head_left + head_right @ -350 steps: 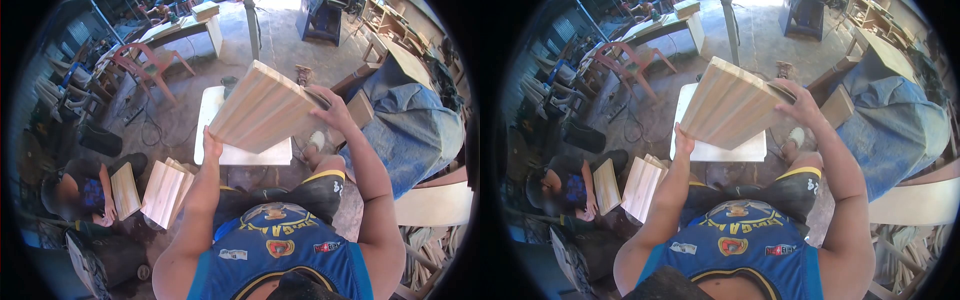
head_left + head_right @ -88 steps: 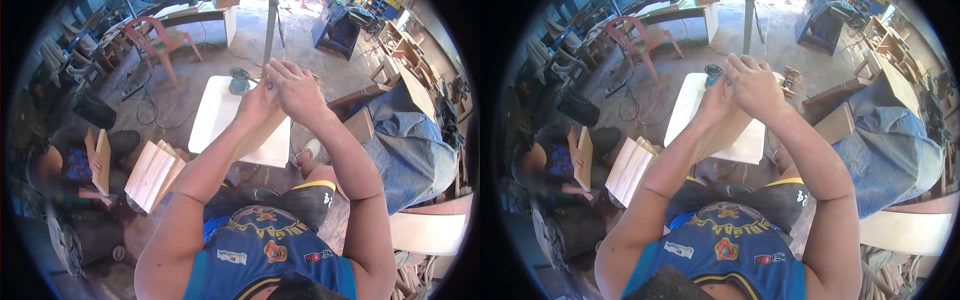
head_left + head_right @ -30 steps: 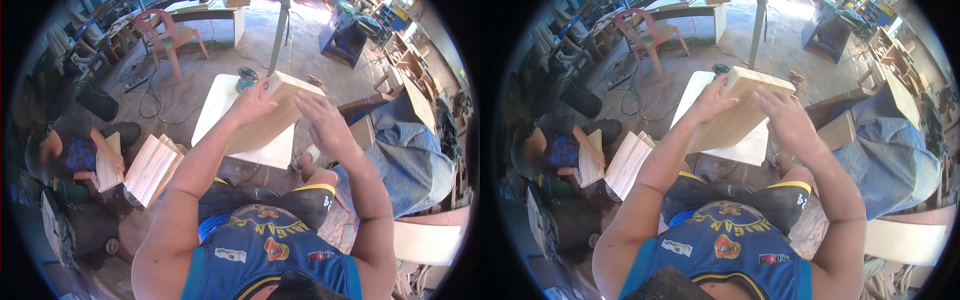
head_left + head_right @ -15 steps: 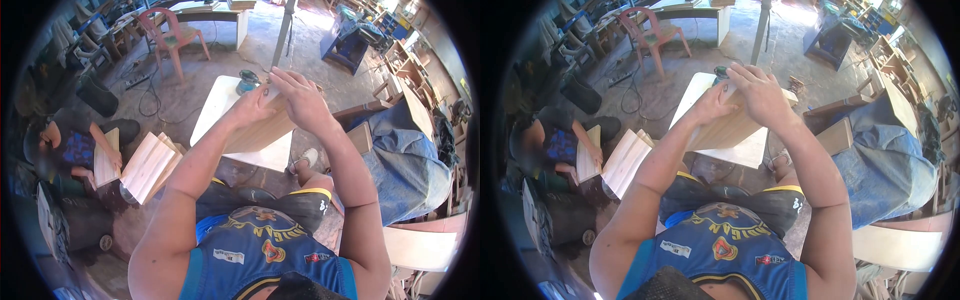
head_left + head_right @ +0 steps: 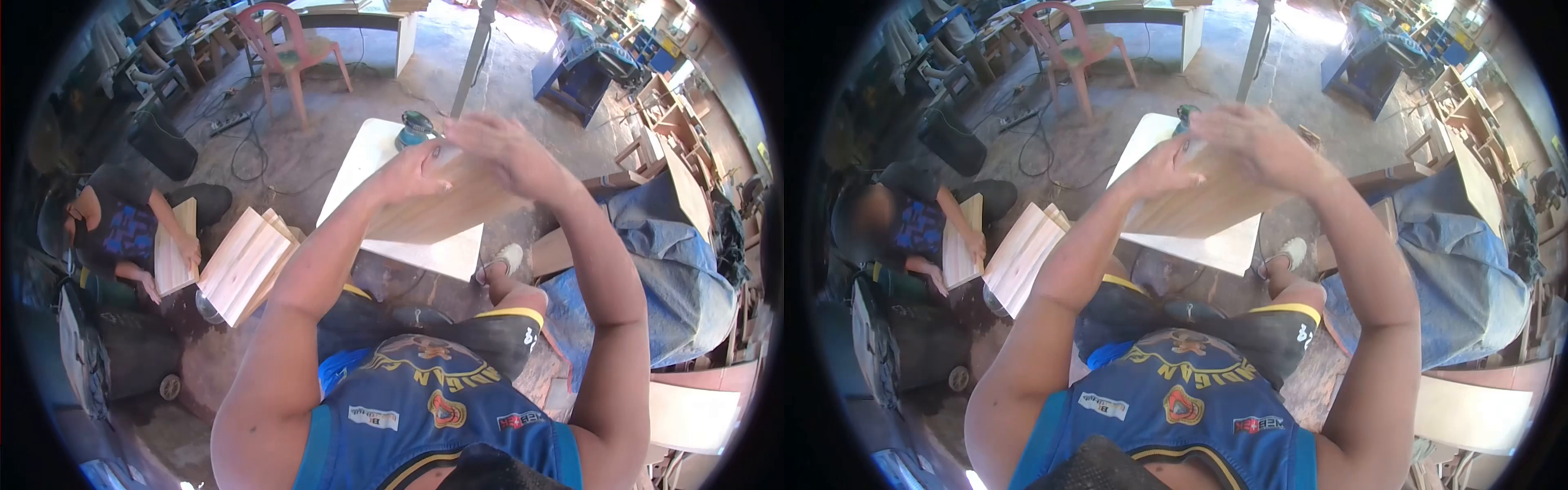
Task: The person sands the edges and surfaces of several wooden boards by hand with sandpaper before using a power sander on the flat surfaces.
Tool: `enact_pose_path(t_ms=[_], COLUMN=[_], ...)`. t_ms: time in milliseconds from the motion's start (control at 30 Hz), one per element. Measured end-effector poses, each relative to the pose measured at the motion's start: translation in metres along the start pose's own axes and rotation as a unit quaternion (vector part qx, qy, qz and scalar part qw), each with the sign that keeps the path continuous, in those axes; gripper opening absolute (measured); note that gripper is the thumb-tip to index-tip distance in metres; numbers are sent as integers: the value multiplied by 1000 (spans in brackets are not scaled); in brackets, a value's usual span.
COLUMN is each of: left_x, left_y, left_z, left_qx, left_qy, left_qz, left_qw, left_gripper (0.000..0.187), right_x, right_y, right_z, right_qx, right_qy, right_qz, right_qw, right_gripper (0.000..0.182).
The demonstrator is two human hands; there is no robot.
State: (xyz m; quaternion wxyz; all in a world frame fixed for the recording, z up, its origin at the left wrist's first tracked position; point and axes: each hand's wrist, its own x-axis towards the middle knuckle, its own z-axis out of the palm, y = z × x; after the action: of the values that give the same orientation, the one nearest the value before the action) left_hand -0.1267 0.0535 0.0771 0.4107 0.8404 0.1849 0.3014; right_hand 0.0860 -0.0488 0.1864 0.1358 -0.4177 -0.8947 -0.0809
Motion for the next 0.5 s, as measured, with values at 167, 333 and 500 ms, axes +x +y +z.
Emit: enact_pose_path(t_ms=[167,333,500], left_x=[1,0,-4], left_y=[-5,-1,-7], left_z=[-10,-11,-12], left_qx=[-12,-31,-69], left_qy=[-56,-81,-96], left_qz=[-25,-40,-39], left_qw=[998,995,992], left_gripper=[88,89,94], right_x=[4,6,9], right_y=[3,22,22], right_z=[-5,10,22], right_qx=[-2,0,67], right_qy=[-8,33,35], right_qz=[-59,-74,-77], right_qw=[998,997,994], right_gripper=[59,58,56])
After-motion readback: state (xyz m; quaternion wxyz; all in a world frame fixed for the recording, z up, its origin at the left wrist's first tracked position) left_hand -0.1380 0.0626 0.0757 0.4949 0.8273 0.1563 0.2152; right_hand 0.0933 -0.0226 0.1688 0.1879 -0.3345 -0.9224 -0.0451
